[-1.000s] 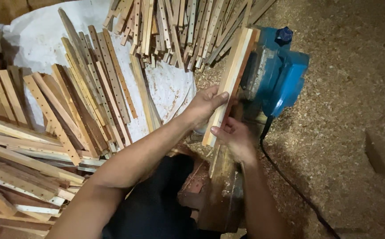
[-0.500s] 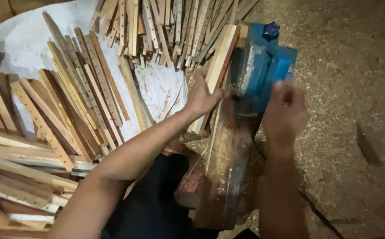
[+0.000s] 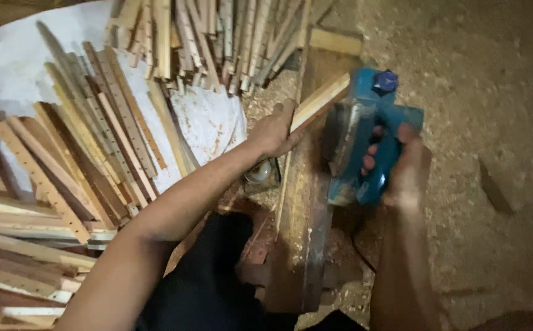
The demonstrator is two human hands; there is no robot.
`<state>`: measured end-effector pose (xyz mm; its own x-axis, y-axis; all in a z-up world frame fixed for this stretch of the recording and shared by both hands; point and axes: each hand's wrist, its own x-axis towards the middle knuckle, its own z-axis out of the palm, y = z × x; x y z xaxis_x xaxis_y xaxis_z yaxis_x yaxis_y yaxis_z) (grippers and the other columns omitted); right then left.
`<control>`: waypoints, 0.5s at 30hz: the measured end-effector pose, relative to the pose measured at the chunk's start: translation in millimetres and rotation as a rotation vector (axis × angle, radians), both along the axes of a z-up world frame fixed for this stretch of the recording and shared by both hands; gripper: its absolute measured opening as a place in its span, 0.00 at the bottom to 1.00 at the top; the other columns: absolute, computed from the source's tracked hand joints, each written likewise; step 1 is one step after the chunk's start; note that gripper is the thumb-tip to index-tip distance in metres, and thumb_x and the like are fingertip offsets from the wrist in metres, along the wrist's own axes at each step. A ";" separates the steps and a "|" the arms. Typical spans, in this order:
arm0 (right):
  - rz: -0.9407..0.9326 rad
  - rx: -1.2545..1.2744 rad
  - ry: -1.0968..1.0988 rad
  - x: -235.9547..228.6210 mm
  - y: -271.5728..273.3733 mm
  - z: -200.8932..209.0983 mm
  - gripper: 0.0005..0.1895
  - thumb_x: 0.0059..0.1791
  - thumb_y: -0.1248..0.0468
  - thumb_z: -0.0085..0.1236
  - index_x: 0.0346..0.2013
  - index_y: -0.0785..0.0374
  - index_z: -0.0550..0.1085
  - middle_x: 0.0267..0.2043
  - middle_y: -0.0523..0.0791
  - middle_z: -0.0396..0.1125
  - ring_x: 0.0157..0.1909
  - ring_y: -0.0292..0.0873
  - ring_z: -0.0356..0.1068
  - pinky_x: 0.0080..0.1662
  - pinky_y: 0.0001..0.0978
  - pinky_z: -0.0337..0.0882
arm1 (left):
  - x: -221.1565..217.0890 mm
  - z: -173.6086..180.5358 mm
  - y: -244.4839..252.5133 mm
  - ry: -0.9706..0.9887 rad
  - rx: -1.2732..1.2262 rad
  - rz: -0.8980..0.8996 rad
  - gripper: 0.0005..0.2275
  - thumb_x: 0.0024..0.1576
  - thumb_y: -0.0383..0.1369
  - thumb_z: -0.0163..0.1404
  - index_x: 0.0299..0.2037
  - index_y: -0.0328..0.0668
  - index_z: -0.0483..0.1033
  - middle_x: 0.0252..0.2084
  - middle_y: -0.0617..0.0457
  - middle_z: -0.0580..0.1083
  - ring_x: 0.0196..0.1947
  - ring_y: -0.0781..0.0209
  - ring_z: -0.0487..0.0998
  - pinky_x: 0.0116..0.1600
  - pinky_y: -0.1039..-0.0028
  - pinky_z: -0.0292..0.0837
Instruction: Planing thin wooden strips using an electric hand planer on a wooden guide
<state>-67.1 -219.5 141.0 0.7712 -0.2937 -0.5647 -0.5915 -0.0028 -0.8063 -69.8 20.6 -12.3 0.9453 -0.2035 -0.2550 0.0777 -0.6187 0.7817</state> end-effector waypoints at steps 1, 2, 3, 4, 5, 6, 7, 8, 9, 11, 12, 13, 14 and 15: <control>-0.019 -0.004 -0.003 -2.6 1.2 -3.9 0.20 0.46 0.44 0.49 0.36 0.54 0.79 0.22 0.43 0.68 0.18 0.39 0.71 0.22 0.36 0.76 | -2.0 -1.0 -4.6 -0.003 -0.004 -0.019 0.22 0.61 0.47 0.48 0.58 0.46 0.57 0.49 0.32 0.70 0.45 0.19 0.78 0.49 0.39 0.75; -0.037 -0.004 0.023 -5.0 2.5 -7.0 0.20 0.46 0.46 0.48 0.36 0.57 0.79 0.20 0.45 0.67 0.17 0.40 0.69 0.21 0.37 0.73 | -3.9 -1.2 -8.9 -0.046 0.045 -0.037 0.22 0.59 0.43 0.51 0.57 0.45 0.57 0.50 0.31 0.68 0.45 0.18 0.77 0.49 0.38 0.75; -0.044 -0.001 0.045 -3.4 6.1 -10.2 0.20 0.46 0.48 0.48 0.37 0.59 0.79 0.19 0.47 0.66 0.15 0.42 0.66 0.20 0.38 0.71 | -4.1 -0.7 -10.3 -0.094 0.097 -0.043 0.23 0.56 0.40 0.54 0.56 0.44 0.58 0.51 0.31 0.66 0.44 0.16 0.77 0.49 0.37 0.74; -0.051 0.000 0.038 -7.4 2.1 -10.5 0.20 0.46 0.48 0.48 0.37 0.59 0.79 0.19 0.47 0.66 0.15 0.42 0.66 0.20 0.38 0.71 | -0.4 -3.7 -18.8 -0.102 0.097 -0.050 0.23 0.56 0.40 0.54 0.56 0.44 0.58 0.51 0.31 0.66 0.44 0.16 0.77 0.49 0.37 0.74; -0.080 0.001 -0.010 -10.3 0.6 -12.0 0.21 0.46 0.48 0.50 0.36 0.61 0.80 0.19 0.50 0.66 0.15 0.43 0.67 0.19 0.40 0.70 | -0.5 -7.4 -24.4 -0.288 0.203 0.005 0.18 0.57 0.41 0.55 0.50 0.41 0.66 0.45 0.35 0.67 0.42 0.22 0.76 0.46 0.43 0.73; -0.108 0.002 -0.057 -13.3 -0.4 -14.0 0.22 0.47 0.47 0.53 0.36 0.63 0.81 0.19 0.52 0.66 0.15 0.45 0.68 0.18 0.41 0.70 | -0.7 -11.7 -29.4 -0.472 0.310 0.059 0.15 0.57 0.42 0.55 0.43 0.38 0.74 0.38 0.39 0.67 0.40 0.29 0.76 0.43 0.49 0.72; -0.101 0.004 -0.053 -19.0 -2.1 -12.1 0.22 0.47 0.47 0.53 0.36 0.63 0.81 0.19 0.52 0.66 0.15 0.45 0.68 0.18 0.41 0.70 | -3.8 0.6 -28.1 -0.468 0.315 0.065 0.15 0.57 0.42 0.55 0.43 0.38 0.74 0.38 0.39 0.67 0.40 0.29 0.76 0.43 0.49 0.72; -0.077 -0.024 -0.040 -24.3 -4.3 -10.3 0.23 0.48 0.46 0.52 0.37 0.64 0.80 0.20 0.51 0.67 0.15 0.44 0.68 0.19 0.41 0.71 | -6.5 12.8 -27.5 -0.371 0.397 -0.050 0.13 0.59 0.37 0.50 0.53 0.48 0.74 0.50 0.37 0.66 0.54 0.30 0.68 0.54 0.45 0.62; -0.065 -0.056 -0.031 -30.0 -8.7 -7.4 0.24 0.49 0.46 0.52 0.37 0.65 0.80 0.20 0.51 0.67 0.14 0.44 0.68 0.19 0.41 0.73 | -6.4 25.6 -29.5 -0.279 0.472 -0.175 0.20 0.61 0.32 0.44 0.64 0.59 0.74 0.63 0.36 0.64 0.68 0.30 0.60 0.66 0.42 0.53; -0.053 -0.060 -0.035 -46.5 -21.9 -7.7 0.24 0.52 0.46 0.48 0.39 0.64 0.79 0.21 0.51 0.67 0.15 0.44 0.68 0.18 0.41 0.73 | -6.9 30.2 -29.0 -0.431 0.462 -0.332 0.18 0.59 0.33 0.46 0.59 0.61 0.78 0.66 0.38 0.64 0.71 0.33 0.58 0.67 0.42 0.54; -0.038 -0.064 -0.040 -55.5 -28.6 -7.7 0.25 0.55 0.46 0.44 0.40 0.64 0.79 0.22 0.50 0.68 0.15 0.45 0.68 0.17 0.42 0.72 | -8.1 32.4 -29.0 -0.582 0.448 -0.484 0.17 0.57 0.34 0.48 0.54 0.63 0.82 0.69 0.40 0.64 0.73 0.36 0.56 0.69 0.43 0.54; -0.041 -0.063 -0.041 -65.1 -26.5 -3.9 0.25 0.55 0.46 0.44 0.40 0.64 0.79 0.22 0.50 0.68 0.15 0.45 0.68 0.17 0.42 0.72 | -2.9 22.6 -24.7 -0.584 0.448 -0.486 0.17 0.57 0.34 0.48 0.54 0.63 0.82 0.69 0.40 0.64 0.73 0.36 0.56 0.69 0.43 0.54; -0.039 -0.043 -0.011 -74.6 -24.2 -0.1 0.24 0.57 0.47 0.43 0.41 0.64 0.78 0.22 0.51 0.68 0.16 0.45 0.68 0.19 0.40 0.73 | 2.4 12.8 -20.2 -0.617 0.368 -0.555 0.19 0.57 0.34 0.45 0.57 0.60 0.81 0.72 0.44 0.63 0.74 0.36 0.55 0.71 0.42 0.51; -0.038 -0.024 0.020 -85.0 -22.6 3.9 0.24 0.58 0.48 0.41 0.42 0.64 0.77 0.23 0.51 0.68 0.16 0.45 0.69 0.20 0.39 0.74 | 7.1 2.6 -17.1 -0.649 0.283 -0.624 0.21 0.57 0.33 0.43 0.59 0.57 0.79 0.76 0.47 0.61 0.76 0.36 0.54 0.73 0.40 0.48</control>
<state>-152.0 -242.1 144.9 0.7479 -0.3364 -0.5723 -0.6075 0.0007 -0.7943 -62.7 3.5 -9.7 0.6613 -0.7316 0.1656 -0.7293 -0.5754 0.3703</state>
